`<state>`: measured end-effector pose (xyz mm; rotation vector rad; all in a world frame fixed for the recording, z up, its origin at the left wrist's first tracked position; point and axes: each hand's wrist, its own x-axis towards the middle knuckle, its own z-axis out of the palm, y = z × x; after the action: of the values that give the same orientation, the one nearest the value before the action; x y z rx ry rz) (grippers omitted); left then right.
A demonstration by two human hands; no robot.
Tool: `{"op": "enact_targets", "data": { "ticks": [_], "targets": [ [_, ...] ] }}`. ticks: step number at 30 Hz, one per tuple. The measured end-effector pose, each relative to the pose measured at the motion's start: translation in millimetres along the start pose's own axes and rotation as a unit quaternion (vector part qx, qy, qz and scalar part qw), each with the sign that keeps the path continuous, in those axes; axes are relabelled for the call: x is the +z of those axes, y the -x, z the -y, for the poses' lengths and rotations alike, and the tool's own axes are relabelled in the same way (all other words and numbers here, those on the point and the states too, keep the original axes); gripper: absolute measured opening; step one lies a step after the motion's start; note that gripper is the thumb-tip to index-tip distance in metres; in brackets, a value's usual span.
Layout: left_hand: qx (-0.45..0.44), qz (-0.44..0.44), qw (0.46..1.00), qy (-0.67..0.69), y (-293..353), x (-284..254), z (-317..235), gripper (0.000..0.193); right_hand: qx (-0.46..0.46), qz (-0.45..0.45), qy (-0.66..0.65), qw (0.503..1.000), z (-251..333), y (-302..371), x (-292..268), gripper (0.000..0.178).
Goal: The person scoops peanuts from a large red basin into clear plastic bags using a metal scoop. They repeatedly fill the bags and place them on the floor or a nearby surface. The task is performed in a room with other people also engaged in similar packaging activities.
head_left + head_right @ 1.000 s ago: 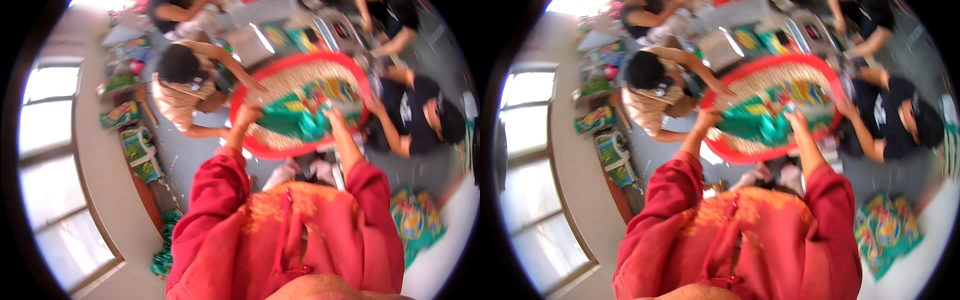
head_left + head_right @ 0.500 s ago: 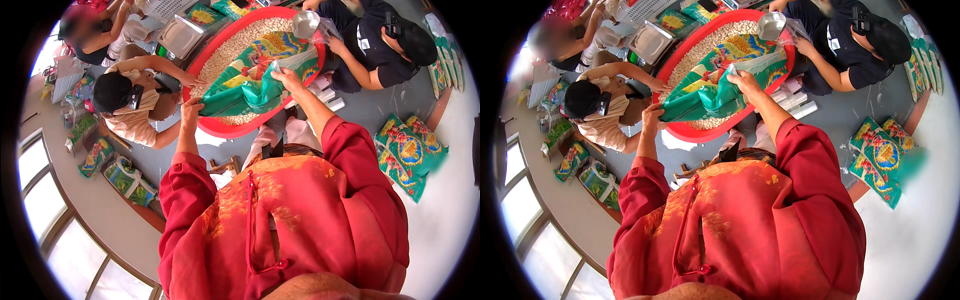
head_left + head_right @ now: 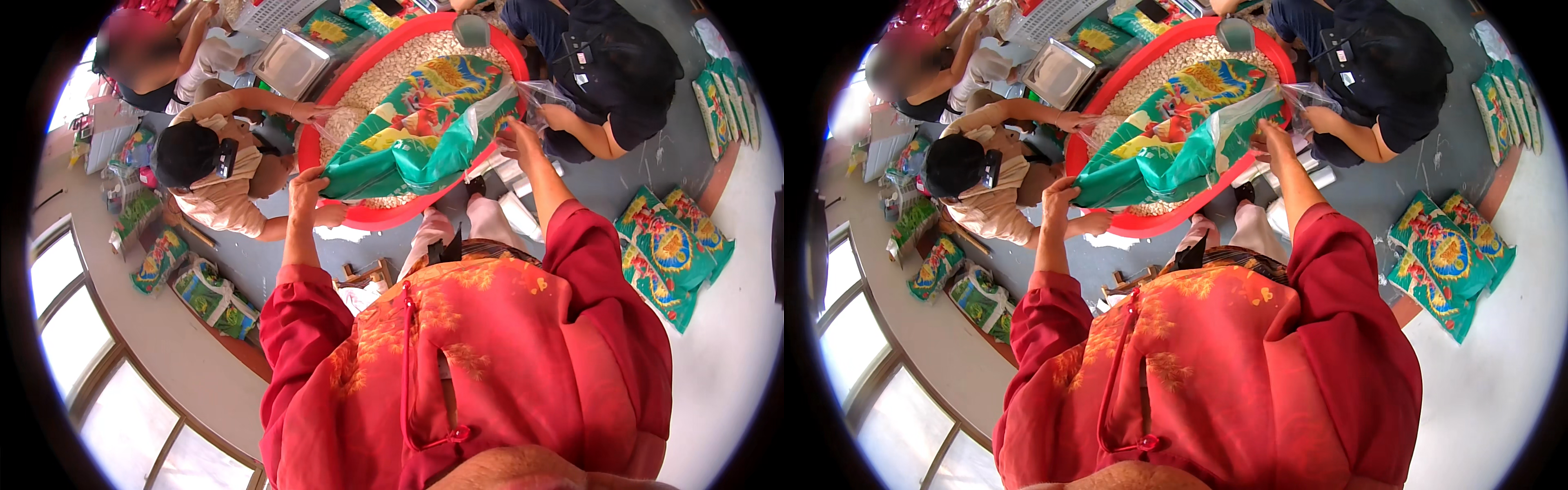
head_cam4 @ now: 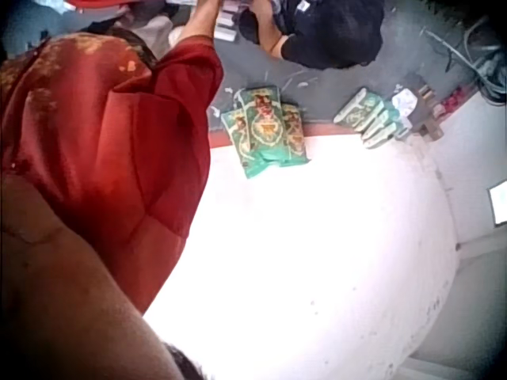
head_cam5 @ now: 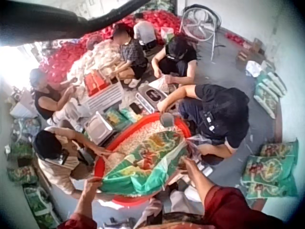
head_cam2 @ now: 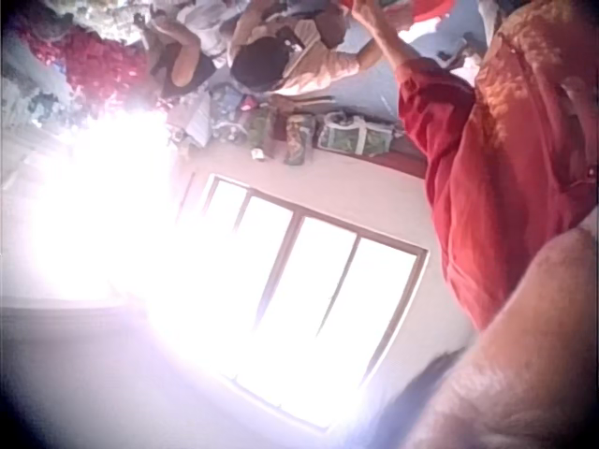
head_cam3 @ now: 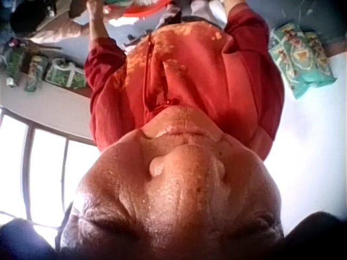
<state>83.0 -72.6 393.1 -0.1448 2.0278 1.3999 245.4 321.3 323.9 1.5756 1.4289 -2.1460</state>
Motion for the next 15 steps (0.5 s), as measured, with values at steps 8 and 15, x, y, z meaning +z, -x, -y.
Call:
{"op": "enact_targets", "data": {
  "ticks": [8, 15],
  "targets": [
    [-0.009, -0.014, 1.0, 0.018, 4, -4, 3, 0.028, 0.064, -0.078, 0.057, 0.993, -25, -75, -35, 0.052],
    [-0.119, -0.118, 0.985, -0.031, 0, -20, 35, 0.03, 0.127, -0.116, 0.054, 0.984, -106, -236, -95, 0.056]
  ]
}}
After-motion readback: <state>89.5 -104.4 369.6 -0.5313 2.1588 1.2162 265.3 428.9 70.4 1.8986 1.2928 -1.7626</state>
